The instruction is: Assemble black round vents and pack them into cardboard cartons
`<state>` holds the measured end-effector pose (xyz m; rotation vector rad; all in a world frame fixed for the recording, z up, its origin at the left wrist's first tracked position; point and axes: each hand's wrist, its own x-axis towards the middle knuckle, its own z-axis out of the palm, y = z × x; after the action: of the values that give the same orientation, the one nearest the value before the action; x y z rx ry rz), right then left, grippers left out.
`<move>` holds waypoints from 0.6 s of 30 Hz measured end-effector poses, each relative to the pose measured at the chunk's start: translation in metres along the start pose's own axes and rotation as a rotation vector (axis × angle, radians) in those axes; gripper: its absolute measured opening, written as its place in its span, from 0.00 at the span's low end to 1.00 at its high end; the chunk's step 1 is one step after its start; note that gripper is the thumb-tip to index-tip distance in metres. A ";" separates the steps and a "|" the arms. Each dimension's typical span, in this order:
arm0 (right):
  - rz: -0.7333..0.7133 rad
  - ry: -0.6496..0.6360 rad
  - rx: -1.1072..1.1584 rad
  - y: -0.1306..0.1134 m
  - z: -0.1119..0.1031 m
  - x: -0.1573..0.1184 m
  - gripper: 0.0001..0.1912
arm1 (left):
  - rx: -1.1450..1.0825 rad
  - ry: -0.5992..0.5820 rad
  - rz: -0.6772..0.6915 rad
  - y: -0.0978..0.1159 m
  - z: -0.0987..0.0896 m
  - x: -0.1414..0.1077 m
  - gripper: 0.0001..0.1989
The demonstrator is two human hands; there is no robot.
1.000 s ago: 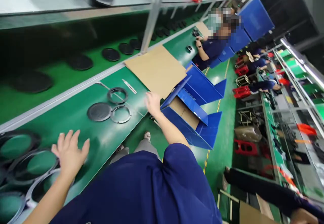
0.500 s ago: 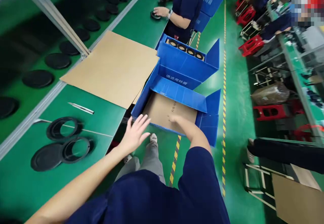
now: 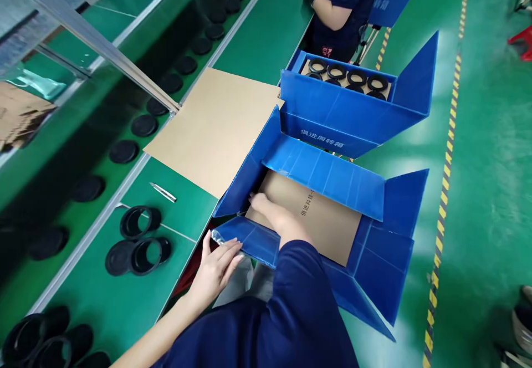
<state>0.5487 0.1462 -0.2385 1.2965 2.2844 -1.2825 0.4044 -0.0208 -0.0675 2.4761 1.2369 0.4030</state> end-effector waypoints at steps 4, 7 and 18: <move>-0.068 -0.009 -0.086 -0.005 -0.030 -0.050 0.18 | -0.080 0.174 0.005 -0.004 -0.008 0.009 0.13; -0.189 0.162 -0.081 -0.012 -0.063 -0.112 0.24 | -0.239 0.277 -0.151 -0.010 -0.017 0.017 0.11; -0.497 0.998 0.148 -0.220 -0.279 -0.379 0.29 | -1.492 0.061 -0.392 -0.012 -0.111 0.076 0.21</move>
<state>0.6595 0.0882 0.2658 1.7638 3.4144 -1.0511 0.3958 0.0664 0.0349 0.9450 0.8293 0.8586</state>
